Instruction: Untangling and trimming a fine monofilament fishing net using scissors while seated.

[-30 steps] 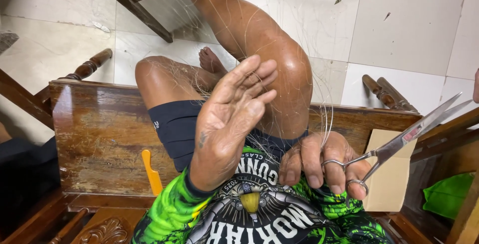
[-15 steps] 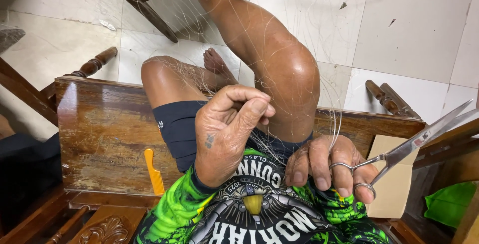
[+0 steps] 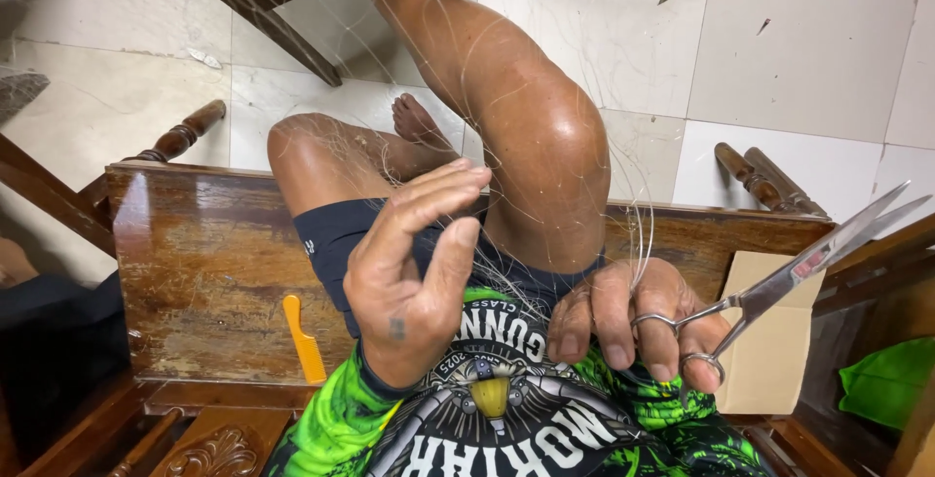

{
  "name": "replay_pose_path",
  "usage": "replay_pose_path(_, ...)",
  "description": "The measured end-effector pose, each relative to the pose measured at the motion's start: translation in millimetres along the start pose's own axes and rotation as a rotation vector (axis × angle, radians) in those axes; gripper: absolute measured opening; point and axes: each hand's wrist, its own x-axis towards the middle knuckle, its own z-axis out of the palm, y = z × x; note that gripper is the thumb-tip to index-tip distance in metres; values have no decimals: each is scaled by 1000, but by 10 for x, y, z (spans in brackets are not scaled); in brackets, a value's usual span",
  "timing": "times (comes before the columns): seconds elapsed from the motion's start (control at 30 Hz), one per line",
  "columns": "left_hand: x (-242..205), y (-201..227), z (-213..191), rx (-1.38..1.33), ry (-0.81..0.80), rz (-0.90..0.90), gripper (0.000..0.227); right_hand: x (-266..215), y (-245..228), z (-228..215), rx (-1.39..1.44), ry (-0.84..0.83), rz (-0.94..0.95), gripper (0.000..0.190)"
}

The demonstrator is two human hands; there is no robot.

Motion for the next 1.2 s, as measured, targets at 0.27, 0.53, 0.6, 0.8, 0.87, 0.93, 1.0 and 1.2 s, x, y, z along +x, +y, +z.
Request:
replay_pose_path(0.27, 2, -19, -23, 563, -40, 319, 15, -41, 34, -40, -34, -23, 7, 30)
replay_pose_path(0.53, 163, 63, -69, -673, -216, -373, 72, -10, 36, 8, -30, 14, 33, 30)
replay_pose_path(0.6, 178, 42, -9, -728, -173, -446, 73, -6, 57, 9, -25, 14, 31, 30)
replay_pose_path(0.8, 234, 25, 16, -599, -121, -430, 63, -7, 50, -10, -32, -7, 26, 29)
replay_pose_path(0.87, 277, 17, 25, -508, -118, -359, 59, -13, 66, -27, -36, -31, 14, 30)
replay_pose_path(0.93, 320, 17, 47, -455, -139, -371, 68, -13, 76, -22, -22, -38, 20, 30)
replay_pose_path(1.0, 333, -1, 73, -485, -157, -384, 69, -4, 70, -30, -23, -43, 23, 30)
replay_pose_path(1.2, 328, -21, 119, -468, -113, -397, 28, 32, 46, 24, -52, 7, 24, 29)
